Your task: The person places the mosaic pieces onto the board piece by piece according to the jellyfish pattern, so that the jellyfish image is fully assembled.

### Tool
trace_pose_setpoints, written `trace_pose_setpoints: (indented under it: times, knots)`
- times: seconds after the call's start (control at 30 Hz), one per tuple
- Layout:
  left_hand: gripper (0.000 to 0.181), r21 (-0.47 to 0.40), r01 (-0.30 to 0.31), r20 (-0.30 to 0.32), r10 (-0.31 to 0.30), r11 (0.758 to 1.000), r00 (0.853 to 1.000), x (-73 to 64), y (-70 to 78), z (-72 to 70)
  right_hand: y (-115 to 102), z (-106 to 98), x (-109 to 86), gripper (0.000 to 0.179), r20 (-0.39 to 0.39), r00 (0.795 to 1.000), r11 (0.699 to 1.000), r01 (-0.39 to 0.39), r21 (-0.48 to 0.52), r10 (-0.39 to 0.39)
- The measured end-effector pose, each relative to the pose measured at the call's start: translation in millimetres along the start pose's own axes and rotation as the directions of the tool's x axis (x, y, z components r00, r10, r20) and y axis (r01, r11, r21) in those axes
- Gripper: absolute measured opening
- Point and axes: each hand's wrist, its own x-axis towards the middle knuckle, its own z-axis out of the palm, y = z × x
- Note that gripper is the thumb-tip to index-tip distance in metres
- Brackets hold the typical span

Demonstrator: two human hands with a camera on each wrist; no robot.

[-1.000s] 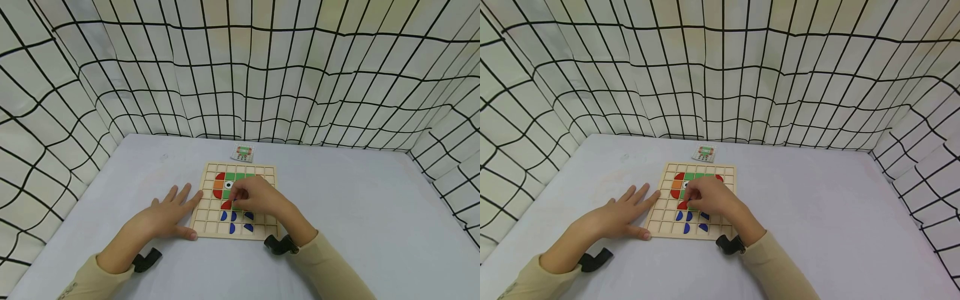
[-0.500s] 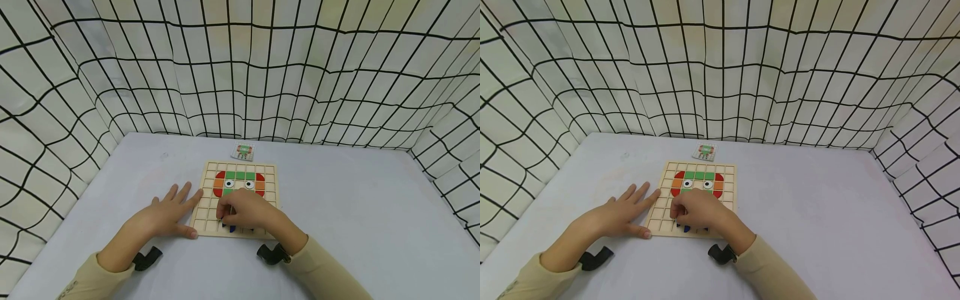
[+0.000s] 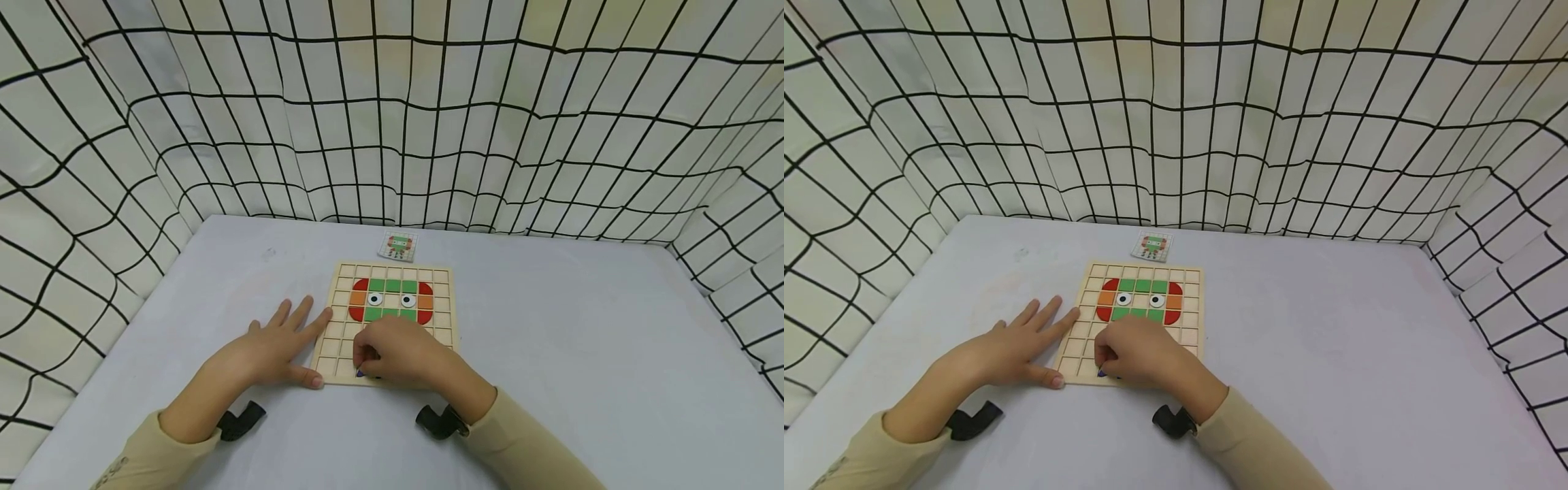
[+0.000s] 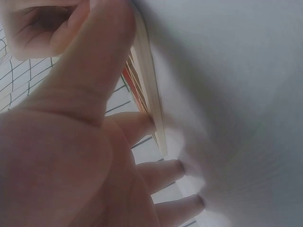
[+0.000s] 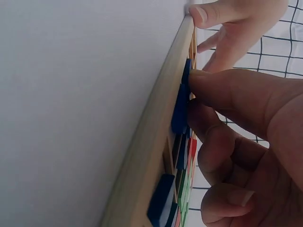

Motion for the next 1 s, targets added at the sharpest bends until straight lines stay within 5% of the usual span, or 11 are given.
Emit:
trace_pose_setpoints:
  times: [0.2, 0.37, 0.57, 0.7, 0.87, 1.0]
  knots:
    - [0.111, -0.005, -0.002, -0.003, 0.002, 1.0, 1.0, -0.9, 0.0, -0.3, 0, -4, -1.0, 0.014, -0.005, 1.0, 1.0, -0.008, 0.009, 0.008]
    - [0.111, -0.001, 0.006, -0.002, -0.006, 1.0, 1.0, 0.6, 2.3, 1.6, 9, -28, -8.5, 0.008, -0.074, 0.996, 0.999, -0.051, 0.015, 0.052]
    - [0.111, -0.019, -0.01, 0.016, 0.011, 1.0, 1.0, 6.7, 1.7, -2.7, 36, -63, -35.8, 0.007, -0.25, 0.961, 0.99, -0.091, 0.11, 0.116]
    - [0.106, -0.119, -0.035, 0.024, 0.038, 0.992, 0.999, 9.1, -10.7, -12.8, 62, -68, -60.5, 0.008, -0.312, 0.935, 0.982, -0.132, 0.135, 0.169]
    - [0.092, -0.162, -0.094, -0.102, 0.078, 0.982, 0.992, 14.5, -29.6, -22.2, 100, -61, -93.0, 0.013, -0.346, 0.895, 0.959, -0.245, 0.143, 0.28]
    - [0.078, -0.081, -0.113, -0.273, 0.087, 0.99, 0.958, 18.9, -36.1, -19.7, 125, -57, -111.8, 0.018, -0.394, 0.86, 0.945, -0.303, 0.12, 0.325]
